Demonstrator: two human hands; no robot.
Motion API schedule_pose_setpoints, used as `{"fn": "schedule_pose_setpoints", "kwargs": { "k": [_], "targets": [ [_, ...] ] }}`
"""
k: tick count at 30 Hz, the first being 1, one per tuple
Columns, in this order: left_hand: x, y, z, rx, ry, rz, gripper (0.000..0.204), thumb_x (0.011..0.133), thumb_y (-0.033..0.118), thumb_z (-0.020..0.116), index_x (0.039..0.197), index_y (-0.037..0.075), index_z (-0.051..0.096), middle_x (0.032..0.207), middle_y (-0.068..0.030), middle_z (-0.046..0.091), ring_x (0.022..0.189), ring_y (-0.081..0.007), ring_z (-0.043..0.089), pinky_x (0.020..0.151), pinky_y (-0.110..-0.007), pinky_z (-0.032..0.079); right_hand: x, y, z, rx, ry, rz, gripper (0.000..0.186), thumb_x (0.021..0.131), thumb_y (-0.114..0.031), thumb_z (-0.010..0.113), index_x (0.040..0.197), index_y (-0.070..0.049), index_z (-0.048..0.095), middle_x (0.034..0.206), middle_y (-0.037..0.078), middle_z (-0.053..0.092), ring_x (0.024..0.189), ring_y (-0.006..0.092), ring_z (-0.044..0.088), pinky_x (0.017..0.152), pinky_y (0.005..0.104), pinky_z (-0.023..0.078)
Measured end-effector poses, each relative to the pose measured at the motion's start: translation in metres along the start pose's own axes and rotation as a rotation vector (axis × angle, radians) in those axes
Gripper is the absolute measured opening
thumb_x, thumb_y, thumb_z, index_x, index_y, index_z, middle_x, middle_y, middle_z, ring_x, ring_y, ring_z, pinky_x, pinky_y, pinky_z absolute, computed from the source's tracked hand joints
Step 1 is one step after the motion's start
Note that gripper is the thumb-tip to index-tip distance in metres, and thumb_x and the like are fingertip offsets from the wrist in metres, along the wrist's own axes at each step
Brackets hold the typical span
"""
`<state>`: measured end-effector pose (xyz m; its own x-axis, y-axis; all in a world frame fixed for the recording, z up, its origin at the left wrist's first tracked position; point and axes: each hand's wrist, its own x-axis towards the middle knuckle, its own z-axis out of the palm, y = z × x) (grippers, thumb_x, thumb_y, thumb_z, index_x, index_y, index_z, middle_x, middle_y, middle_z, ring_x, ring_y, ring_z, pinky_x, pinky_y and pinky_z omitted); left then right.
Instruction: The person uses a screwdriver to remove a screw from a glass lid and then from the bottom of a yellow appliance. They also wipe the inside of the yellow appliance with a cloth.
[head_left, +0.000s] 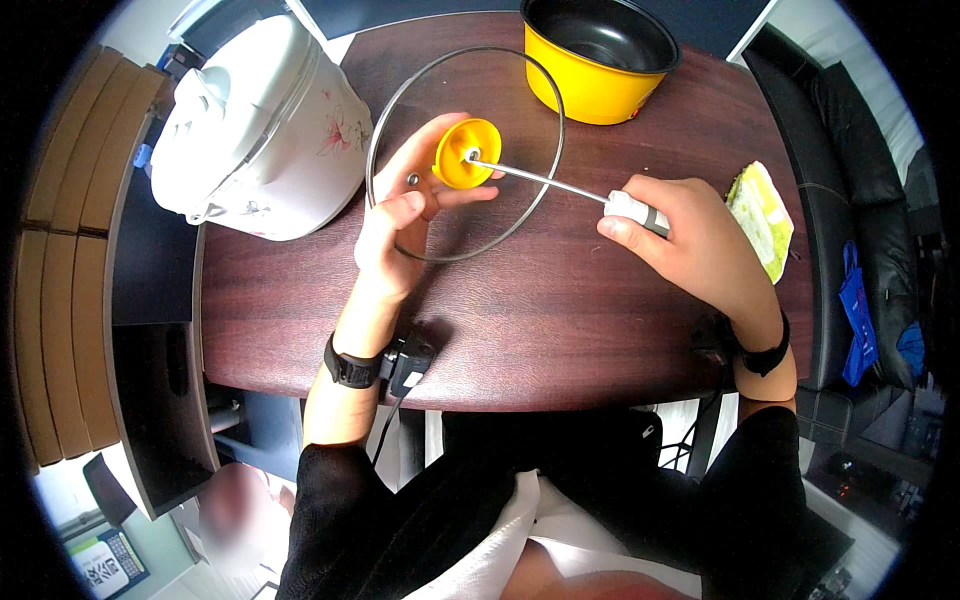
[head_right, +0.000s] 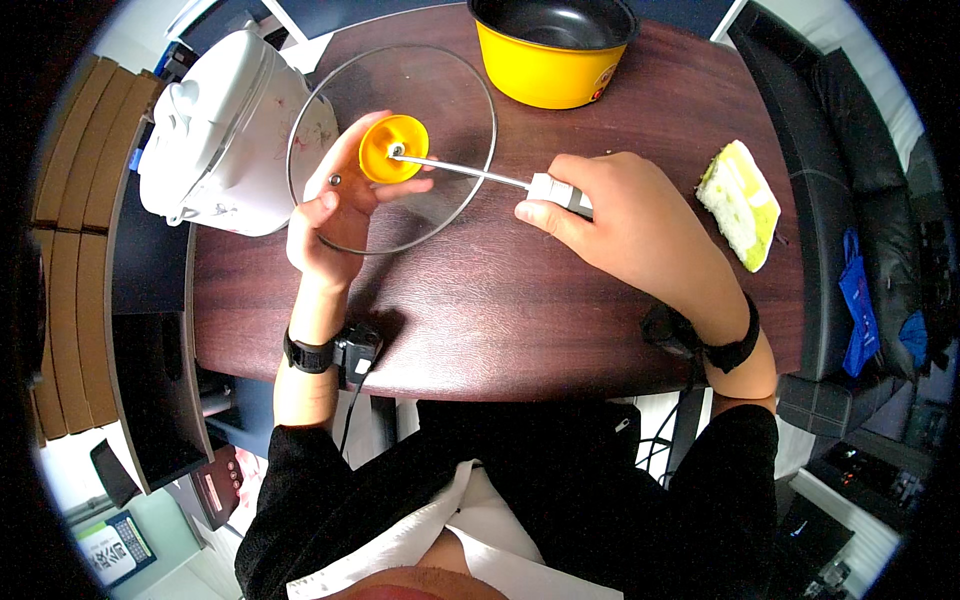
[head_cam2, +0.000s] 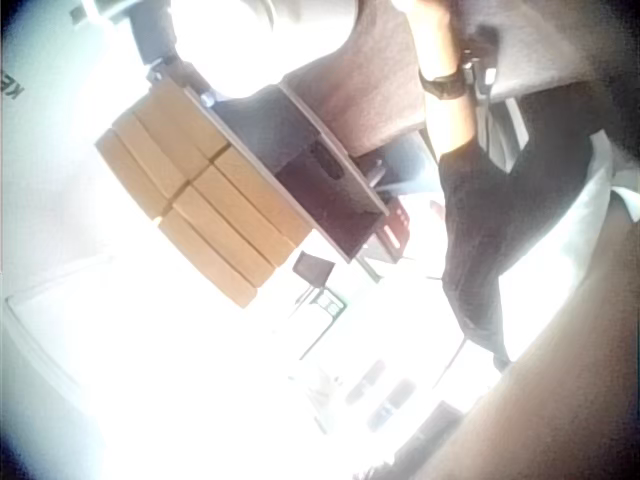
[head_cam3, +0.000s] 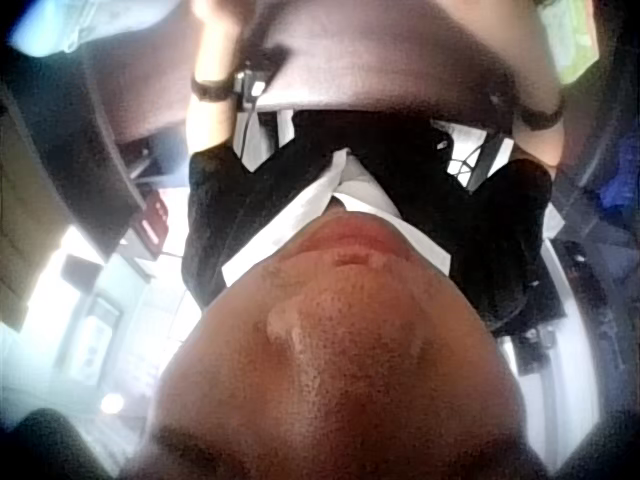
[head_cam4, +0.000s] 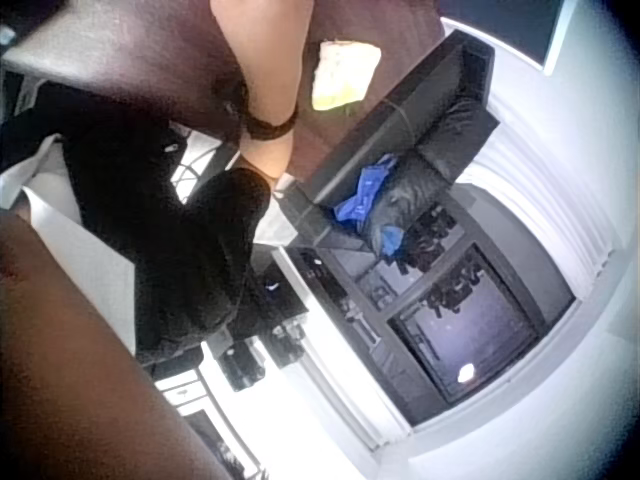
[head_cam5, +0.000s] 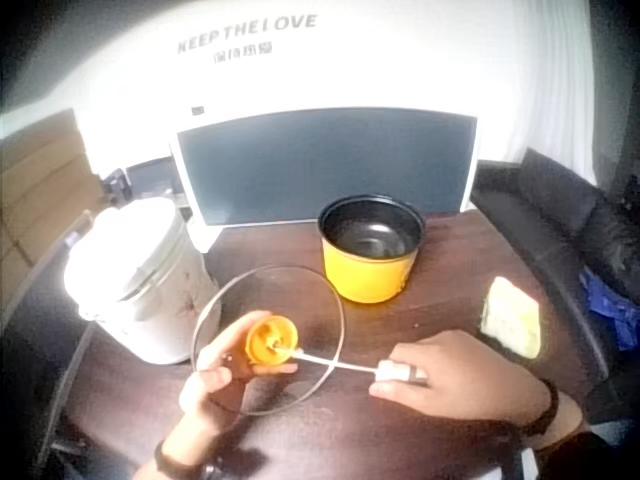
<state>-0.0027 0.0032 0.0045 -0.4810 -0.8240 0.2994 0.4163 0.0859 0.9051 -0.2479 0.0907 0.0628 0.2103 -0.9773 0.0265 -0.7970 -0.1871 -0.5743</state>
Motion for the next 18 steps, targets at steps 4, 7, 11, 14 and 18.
{"fn": "schedule_pose_setpoints", "kwargs": {
  "k": [4,7,11,14,18],
  "targets": [
    [0.001,0.002,-0.001,-0.011,-0.05,-0.016,0.076,0.072,0.038,0.049,0.134,-0.004,0.039,0.128,-0.0222,0.049,0.111,-0.0346,0.055,0.094,-0.045,0.047,-0.001,0.0,0.0,0.025,0.043,-0.029,0.032,0.086,-0.031,0.064,0.08,0.0,0.06,0.064,0.013,0.058,0.055,0.0215,0.056,0.054,0.0321,0.04],
    [0.001,0.001,-0.001,-0.017,-0.036,-0.016,0.076,0.072,0.038,0.049,0.134,-0.003,0.039,0.127,-0.0224,0.049,0.11,-0.0346,0.056,0.093,-0.045,0.047,-0.002,0.0,-0.001,-0.006,0.021,0.008,0.032,0.086,-0.031,0.064,0.08,0.0,0.06,0.063,0.013,0.058,0.055,0.0217,0.055,0.054,0.0324,0.04],
    [0.002,0.0,-0.002,-0.023,-0.051,-0.018,0.076,0.071,0.038,0.049,0.135,-0.003,0.039,0.129,-0.0218,0.048,0.112,-0.0342,0.054,0.093,-0.046,0.047,-0.002,0.003,0.001,-0.027,0.066,-0.034,0.033,0.086,-0.031,0.064,0.08,0.001,0.059,0.063,0.013,0.057,0.055,0.0221,0.055,0.053,0.0326,0.04],
    [0.001,-0.002,-0.002,-0.015,-0.04,-0.009,0.076,0.07,0.038,0.05,0.135,-0.001,0.04,0.131,-0.0203,0.045,0.116,-0.0335,0.051,0.094,-0.047,0.046,-0.002,0.005,0.005,-0.066,0.087,-0.054,0.033,0.086,-0.032,0.063,0.08,0.001,0.058,0.064,0.015,0.057,0.056,0.0249,0.056,0.053,0.0337,0.04],
    [0.0,-0.002,-0.001,-0.038,-0.05,-0.017,0.077,0.066,0.036,0.051,0.133,-0.001,0.04,0.133,-0.0184,0.042,0.121,-0.0326,0.045,0.095,-0.05,0.045,0.0,0.005,0.012,-0.092,0.073,-0.05,0.036,0.086,-0.035,0.062,0.078,0.0,0.055,0.062,0.018,0.057,0.058,0.0332,0.058,0.054,0.0397,0.043]
  ]
}}
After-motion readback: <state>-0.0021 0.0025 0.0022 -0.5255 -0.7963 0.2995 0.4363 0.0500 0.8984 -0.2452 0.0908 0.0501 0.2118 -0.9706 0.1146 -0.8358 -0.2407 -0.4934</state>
